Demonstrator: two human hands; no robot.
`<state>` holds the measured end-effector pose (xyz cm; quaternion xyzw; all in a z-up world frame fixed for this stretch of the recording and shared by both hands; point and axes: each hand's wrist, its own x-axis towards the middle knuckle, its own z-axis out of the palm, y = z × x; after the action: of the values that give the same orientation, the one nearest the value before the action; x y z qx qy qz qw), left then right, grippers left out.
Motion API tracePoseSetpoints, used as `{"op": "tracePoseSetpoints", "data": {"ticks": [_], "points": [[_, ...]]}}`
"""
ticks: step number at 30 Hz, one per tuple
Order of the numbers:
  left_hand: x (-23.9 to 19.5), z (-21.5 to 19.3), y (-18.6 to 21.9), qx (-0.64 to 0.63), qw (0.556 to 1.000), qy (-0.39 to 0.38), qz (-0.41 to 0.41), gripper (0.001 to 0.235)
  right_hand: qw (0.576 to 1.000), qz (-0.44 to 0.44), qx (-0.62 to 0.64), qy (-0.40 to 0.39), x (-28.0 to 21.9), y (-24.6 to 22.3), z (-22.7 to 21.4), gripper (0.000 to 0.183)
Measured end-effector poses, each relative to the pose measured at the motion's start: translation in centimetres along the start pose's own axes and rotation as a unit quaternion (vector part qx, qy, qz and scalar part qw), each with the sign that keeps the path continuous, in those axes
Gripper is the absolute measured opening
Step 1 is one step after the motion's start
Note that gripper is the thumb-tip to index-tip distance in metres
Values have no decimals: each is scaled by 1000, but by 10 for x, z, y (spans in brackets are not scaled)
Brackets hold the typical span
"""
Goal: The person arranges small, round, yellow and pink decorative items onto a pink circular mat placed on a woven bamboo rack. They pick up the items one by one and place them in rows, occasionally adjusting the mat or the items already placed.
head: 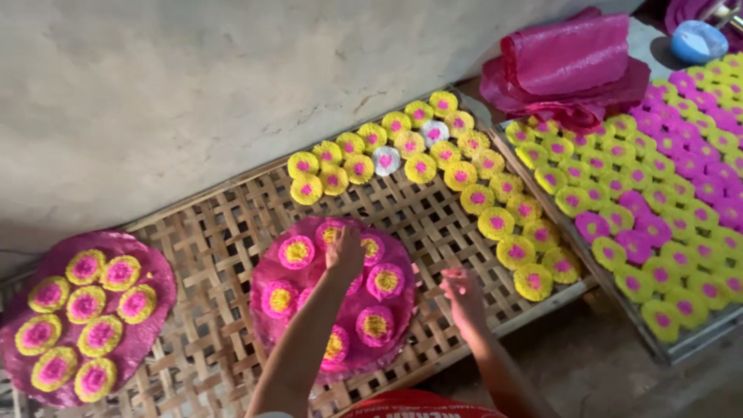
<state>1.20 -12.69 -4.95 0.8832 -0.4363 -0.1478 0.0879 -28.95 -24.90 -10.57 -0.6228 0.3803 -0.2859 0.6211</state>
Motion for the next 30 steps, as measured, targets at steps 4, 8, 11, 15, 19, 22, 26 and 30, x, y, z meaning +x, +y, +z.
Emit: {"op": "tracePoseSetpoints", "data": {"ticks": [4, 8, 11, 15, 19, 22, 26, 30], "points": [[17, 4, 5, 33, 995, -68, -63, 60, 993, 73, 37, -89, 7, -23, 21, 43], [2, -20, 34, -55, 996, -67, -19, 52, 967, 184, 45, -170, 38, -47, 56, 46], [-14, -34, 73, -164, 984, -70, 26, 35, 945, 237, 129, -185, 63, -51, 70, 47], [-15, -43, 91, -251, 966, -65, -15, 39, 957, 236, 89, -141, 116, -46, 55, 42], [-4, -43, 27, 103, 993, 61, 15, 50, 972, 217, 36, -77, 208, -44, 28, 39], [-3, -28, -9, -56, 982, 108, -145, 63, 991, 86, 45, -89, 263, -46, 22, 36], [-1, -15, -32, -58, 979, 99, -171, 70, 972, -60, -220, -53, 285, -40, 36, 48], [11, -17, -48, -16, 975, 28, -221, 62, 878, -250, -408, -11, 273, -39, 46, 47]]}}
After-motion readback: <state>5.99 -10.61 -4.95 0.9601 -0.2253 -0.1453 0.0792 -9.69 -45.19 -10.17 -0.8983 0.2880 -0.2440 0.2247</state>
